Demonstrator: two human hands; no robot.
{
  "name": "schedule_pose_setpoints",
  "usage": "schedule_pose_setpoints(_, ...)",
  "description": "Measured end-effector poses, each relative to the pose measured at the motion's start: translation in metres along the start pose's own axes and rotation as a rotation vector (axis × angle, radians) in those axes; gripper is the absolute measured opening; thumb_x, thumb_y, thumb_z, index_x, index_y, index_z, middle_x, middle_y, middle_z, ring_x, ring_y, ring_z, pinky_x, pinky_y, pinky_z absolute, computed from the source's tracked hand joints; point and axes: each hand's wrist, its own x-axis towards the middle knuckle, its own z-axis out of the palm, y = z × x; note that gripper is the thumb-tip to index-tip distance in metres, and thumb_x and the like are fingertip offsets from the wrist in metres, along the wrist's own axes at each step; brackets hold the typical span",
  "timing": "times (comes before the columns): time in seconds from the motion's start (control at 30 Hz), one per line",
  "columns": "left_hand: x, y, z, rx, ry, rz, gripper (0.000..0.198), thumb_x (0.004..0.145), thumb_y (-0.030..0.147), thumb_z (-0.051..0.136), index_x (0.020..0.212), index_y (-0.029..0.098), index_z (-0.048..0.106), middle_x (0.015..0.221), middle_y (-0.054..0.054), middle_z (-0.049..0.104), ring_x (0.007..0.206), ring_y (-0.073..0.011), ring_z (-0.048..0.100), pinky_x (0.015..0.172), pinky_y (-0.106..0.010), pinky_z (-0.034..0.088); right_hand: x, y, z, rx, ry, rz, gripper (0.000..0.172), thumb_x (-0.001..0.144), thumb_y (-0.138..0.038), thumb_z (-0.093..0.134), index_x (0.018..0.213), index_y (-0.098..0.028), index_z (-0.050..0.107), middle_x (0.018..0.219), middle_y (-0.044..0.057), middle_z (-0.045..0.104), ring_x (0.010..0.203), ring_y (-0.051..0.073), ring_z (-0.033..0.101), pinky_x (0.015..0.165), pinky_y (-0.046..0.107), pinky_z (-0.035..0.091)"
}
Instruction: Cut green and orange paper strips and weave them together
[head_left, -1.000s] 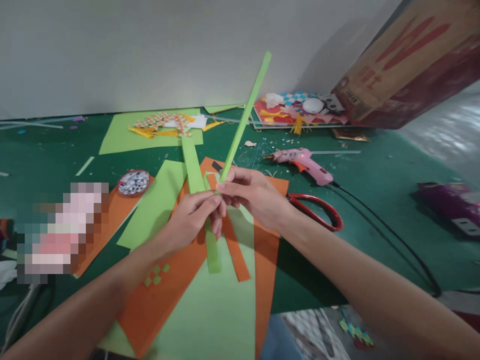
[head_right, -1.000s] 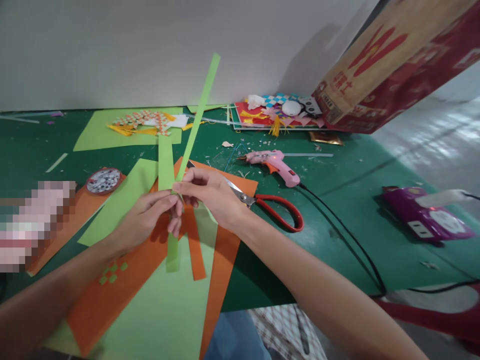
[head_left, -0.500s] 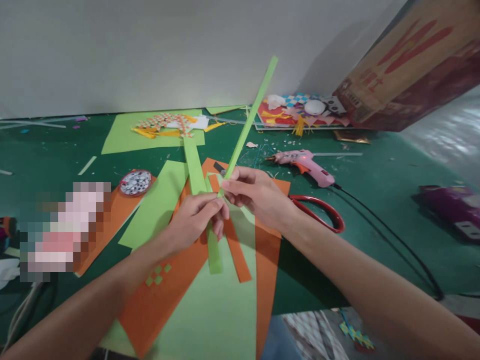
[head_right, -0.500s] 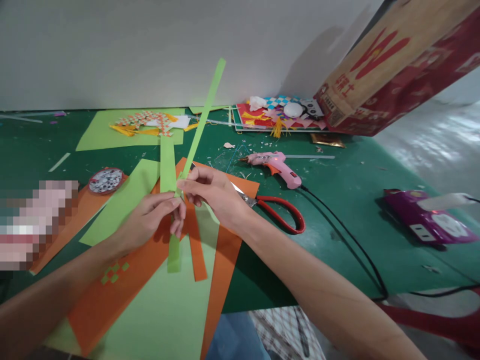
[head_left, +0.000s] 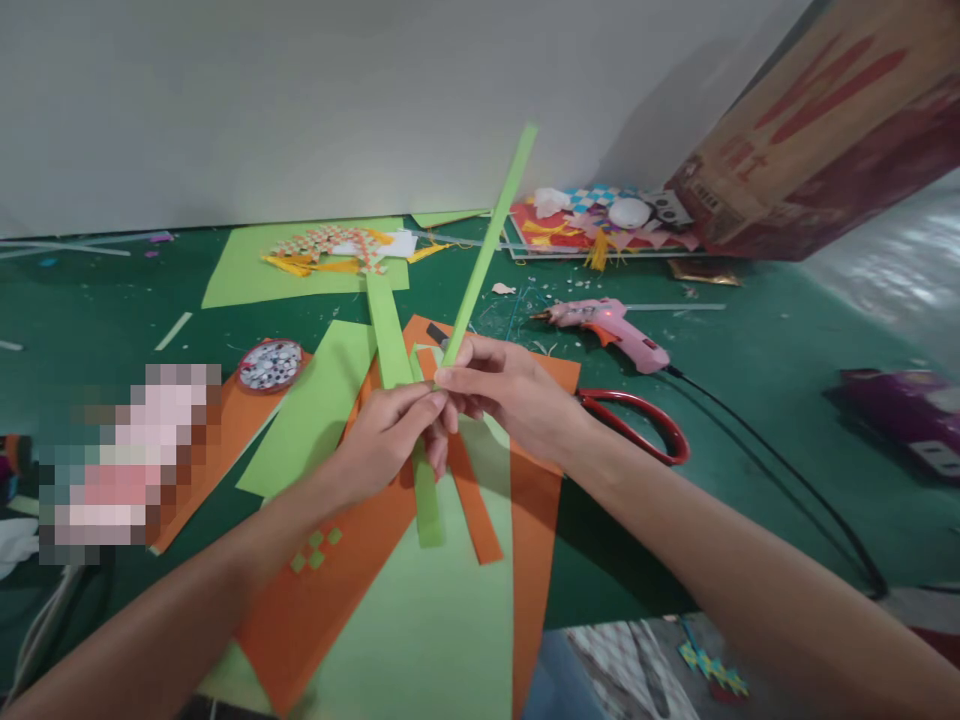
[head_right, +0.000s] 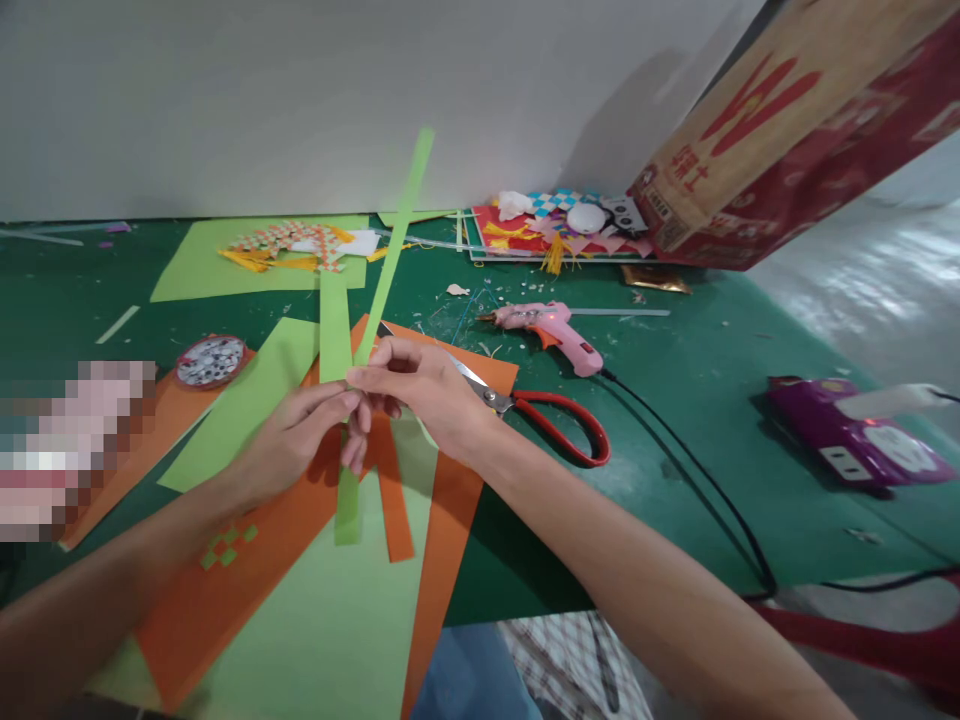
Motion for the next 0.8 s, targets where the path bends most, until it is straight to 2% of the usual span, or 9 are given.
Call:
schedule_pose_setpoints(0.23, -0.0016, -0.0002, 0.0006, 0.023, -0.010, -0.021, 0.028, 0.090, 0.023, 0.035, 0.069, 0.018, 0.052, 0.047, 0.004, 0.052, 0.047, -0.0107, 0.055, 0.049, -0.022, 0.042, 0.0030, -0.0006, -0.0055, -0.018, 0.043, 0.001, 0.033, 0.065, -0.034, 0.078, 0.057, -0.018, 0.049, 0.050, -0.006, 0.050, 0.048, 0.006, 0.042, 0.050, 0.025, 0.030)
schedule_pose_setpoints(0.53, 0.0011, -0.0010, 0.0017, 0.023, 0.022, -0.006, 0.027, 0.089, 0.024, 0.036, 0.068, 0.017, 0.052, 0.046, 0.004, 0.052, 0.045, -0.0110, 0.055, 0.048, -0.022, 0.042, -0.0008, -0.0008, 0.0010, -0.035, 0.001, 0.020, 0.034, 0.067, -0.033, 0.076, 0.057, -0.019, 0.047, 0.049, -0.004, 0.057, 0.048, 0.008, 0.051, 0.052, 0.026, 0.029)
schedule_pose_setpoints(0.8, 0.0017, 0.0005, 0.0014, 0.011, -0.002, 0.000, 0.029, 0.090, 0.020, 0.033, 0.066, 0.018, 0.049, 0.047, 0.004, 0.052, 0.047, -0.0109, 0.055, 0.057, -0.025, 0.045, -0.0007, -0.0007, 0.0011, -0.030, -0.014, 0.034, 0.033, 0.069, -0.033, 0.075, 0.057, -0.019, 0.047, 0.047, -0.004, 0.057, 0.049, 0.009, 0.052, 0.053, 0.026, 0.031)
